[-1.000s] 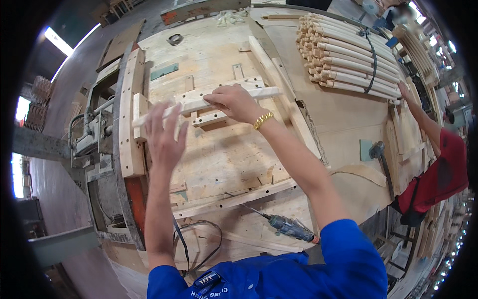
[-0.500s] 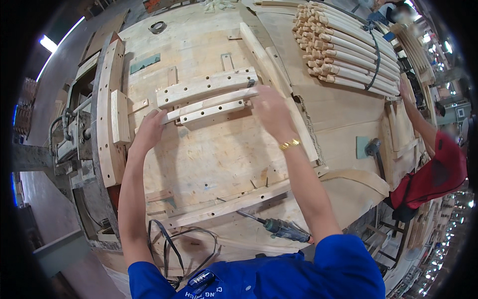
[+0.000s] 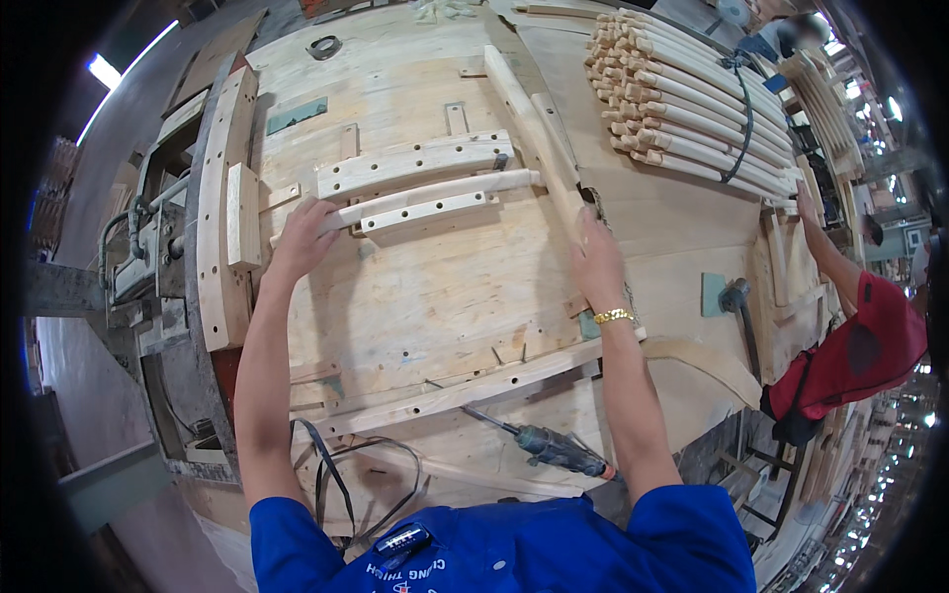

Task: The person assembles a wooden chair frame on a workbench in a factory. They use a power drill to secure wooden slats to the frame, then remove the completed frame and place it aside. The person then picks up a small white object from the table.

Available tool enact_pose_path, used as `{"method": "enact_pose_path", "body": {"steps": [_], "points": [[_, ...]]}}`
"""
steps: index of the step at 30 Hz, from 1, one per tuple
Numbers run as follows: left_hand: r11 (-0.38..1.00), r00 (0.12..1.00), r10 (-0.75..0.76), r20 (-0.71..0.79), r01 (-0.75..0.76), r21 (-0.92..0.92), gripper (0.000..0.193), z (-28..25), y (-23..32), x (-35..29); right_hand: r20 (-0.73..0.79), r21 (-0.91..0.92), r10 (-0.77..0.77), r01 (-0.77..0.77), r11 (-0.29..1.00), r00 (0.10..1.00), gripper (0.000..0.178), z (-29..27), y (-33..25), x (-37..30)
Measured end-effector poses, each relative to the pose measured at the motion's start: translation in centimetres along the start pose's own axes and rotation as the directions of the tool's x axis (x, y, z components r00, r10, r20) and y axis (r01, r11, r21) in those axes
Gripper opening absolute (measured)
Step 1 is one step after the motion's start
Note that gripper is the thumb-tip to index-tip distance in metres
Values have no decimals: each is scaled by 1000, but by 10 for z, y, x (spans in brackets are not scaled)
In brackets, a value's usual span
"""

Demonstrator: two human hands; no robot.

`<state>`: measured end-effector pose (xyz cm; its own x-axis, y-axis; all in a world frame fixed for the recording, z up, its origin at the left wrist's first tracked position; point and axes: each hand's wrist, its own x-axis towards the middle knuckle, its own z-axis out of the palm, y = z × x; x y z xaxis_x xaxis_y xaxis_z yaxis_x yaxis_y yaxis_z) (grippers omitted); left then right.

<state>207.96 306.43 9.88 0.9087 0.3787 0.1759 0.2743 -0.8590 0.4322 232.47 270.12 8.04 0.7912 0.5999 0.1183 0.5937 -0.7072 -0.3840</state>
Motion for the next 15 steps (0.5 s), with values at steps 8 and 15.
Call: {"method": "enact_pose_path", "body": {"steps": [8,15], "points": [[992,993,-91,79,83,97,26,8,1,-1,4,-18,-6,6,1000,1000,59,-1,3,-1],[991,1000,19,12,-21,129,34,6,-10,-6,-5,-1,-7,7,1000,1000,57,-7,-4,-10]]}}
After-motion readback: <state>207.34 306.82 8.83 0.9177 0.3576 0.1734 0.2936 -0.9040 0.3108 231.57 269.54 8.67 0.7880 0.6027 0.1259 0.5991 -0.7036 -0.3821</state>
